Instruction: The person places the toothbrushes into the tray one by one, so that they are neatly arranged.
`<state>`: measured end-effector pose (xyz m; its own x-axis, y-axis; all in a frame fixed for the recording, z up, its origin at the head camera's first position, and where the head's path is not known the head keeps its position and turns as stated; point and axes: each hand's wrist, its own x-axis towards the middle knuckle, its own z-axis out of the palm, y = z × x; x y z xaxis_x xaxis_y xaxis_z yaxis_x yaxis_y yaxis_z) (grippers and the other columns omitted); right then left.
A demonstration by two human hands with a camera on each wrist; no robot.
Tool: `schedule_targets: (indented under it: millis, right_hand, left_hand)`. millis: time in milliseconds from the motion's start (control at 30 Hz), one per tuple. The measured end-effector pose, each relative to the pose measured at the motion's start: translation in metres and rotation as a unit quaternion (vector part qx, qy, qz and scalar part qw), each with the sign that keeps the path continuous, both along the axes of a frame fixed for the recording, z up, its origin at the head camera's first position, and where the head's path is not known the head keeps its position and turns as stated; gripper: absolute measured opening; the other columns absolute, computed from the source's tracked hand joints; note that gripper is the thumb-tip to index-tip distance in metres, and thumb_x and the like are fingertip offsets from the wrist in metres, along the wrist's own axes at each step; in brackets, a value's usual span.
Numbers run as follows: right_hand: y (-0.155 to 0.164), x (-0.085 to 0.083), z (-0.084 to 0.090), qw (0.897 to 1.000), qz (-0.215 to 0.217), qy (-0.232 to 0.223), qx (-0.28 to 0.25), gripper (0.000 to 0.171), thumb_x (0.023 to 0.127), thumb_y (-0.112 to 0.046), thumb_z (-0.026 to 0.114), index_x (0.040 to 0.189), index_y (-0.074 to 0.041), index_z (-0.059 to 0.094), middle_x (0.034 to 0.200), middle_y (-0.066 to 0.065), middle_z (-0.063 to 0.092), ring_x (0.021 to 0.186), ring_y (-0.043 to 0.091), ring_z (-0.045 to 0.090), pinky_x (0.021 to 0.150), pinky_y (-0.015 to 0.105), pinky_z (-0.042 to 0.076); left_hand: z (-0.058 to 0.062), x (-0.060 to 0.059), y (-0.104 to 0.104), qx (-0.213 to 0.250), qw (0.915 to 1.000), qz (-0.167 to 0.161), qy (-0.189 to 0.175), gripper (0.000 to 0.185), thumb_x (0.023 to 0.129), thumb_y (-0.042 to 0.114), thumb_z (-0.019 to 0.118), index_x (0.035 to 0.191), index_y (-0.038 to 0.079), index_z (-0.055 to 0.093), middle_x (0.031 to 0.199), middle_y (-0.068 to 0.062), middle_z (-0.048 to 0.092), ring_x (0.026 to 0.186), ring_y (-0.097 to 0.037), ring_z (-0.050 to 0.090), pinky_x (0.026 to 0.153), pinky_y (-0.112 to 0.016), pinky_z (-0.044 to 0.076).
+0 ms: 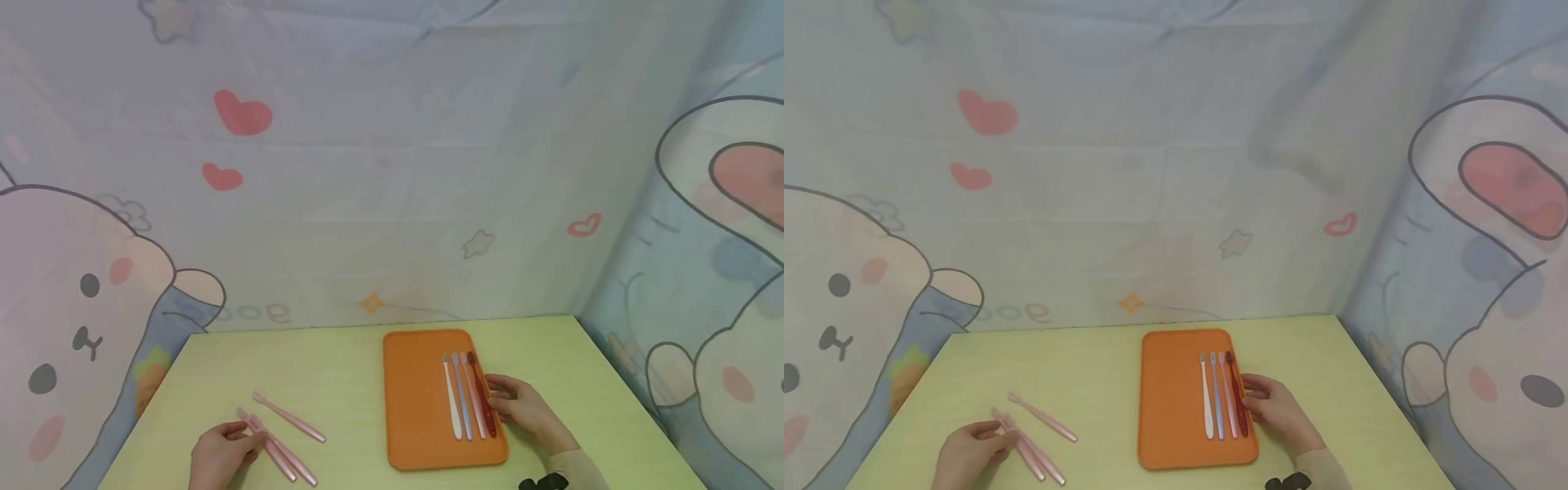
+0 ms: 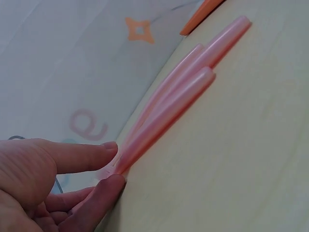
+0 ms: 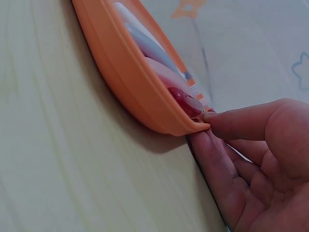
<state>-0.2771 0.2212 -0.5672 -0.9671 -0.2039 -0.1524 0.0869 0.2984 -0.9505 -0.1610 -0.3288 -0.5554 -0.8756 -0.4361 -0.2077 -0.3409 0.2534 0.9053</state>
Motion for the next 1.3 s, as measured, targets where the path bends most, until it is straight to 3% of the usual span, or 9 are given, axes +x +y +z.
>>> schedule_targets:
  millis: [333,700,933,1133,1300]
  right_hand:
    - [-0.0032,0.0002,0.0005,1.0,-0.018,0.0,0.004,0.055,0.101,-0.003,0.07,0.153,0.002,0.054,0.147,0.025,0.059,0.115,0.025,0.067,0.076,0.036,0.061]
    - [-0.0013,-0.0021,-0.0042,1.0,-0.01,0.011,0.003,0.055,0.101,-0.003,0.069,0.153,0.004,0.053,0.148,0.027,0.059,0.115,0.024,0.067,0.075,0.035,0.061]
    - [-0.0005,-0.0012,-0.0047,1.0,0.003,0.019,-0.003,0.056,0.101,-0.002,0.068,0.153,0.007,0.05,0.149,0.03,0.056,0.118,0.028,0.066,0.074,0.035,0.061]
    - [-0.0001,-0.0018,-0.0053,1.0,0.009,0.022,-0.007,0.056,0.101,-0.002,0.068,0.153,0.009,0.05,0.149,0.031,0.056,0.119,0.029,0.066,0.074,0.034,0.061]
    - [0.0005,-0.0019,-0.005,1.0,0.008,0.026,-0.009,0.056,0.101,-0.002,0.069,0.152,0.009,0.05,0.149,0.031,0.056,0.118,0.028,0.066,0.073,0.034,0.061]
  left_hand:
    - [0.0005,-0.0005,0.0033,-0.061,0.998,-0.016,0.001,0.067,0.082,0.016,0.092,0.128,-0.02,0.06,0.095,-0.018,0.067,0.064,-0.016,0.073,0.059,-0.025,0.059]
    - [0.0051,0.0004,-0.0028,-0.124,0.9903,-0.043,-0.047,0.071,0.082,0.027,0.089,0.129,-0.018,0.061,0.091,-0.011,0.069,0.072,-0.018,0.068,0.069,-0.029,0.05]
    - [0.0034,0.0014,-0.0028,-0.113,0.9916,-0.042,-0.047,0.069,0.081,0.021,0.088,0.128,-0.019,0.059,0.094,-0.018,0.067,0.068,-0.017,0.07,0.067,-0.03,0.057]
    - [0.0019,0.0014,-0.0013,-0.117,0.9914,-0.041,-0.043,0.067,0.08,0.021,0.086,0.126,-0.019,0.06,0.09,-0.013,0.066,0.064,-0.016,0.07,0.065,-0.029,0.056]
    - [0.0026,-0.0014,-0.0034,-0.146,0.9872,-0.05,-0.041,0.064,0.078,0.022,0.085,0.123,-0.018,0.062,0.09,-0.013,0.068,0.074,-0.021,0.069,0.07,-0.032,0.055]
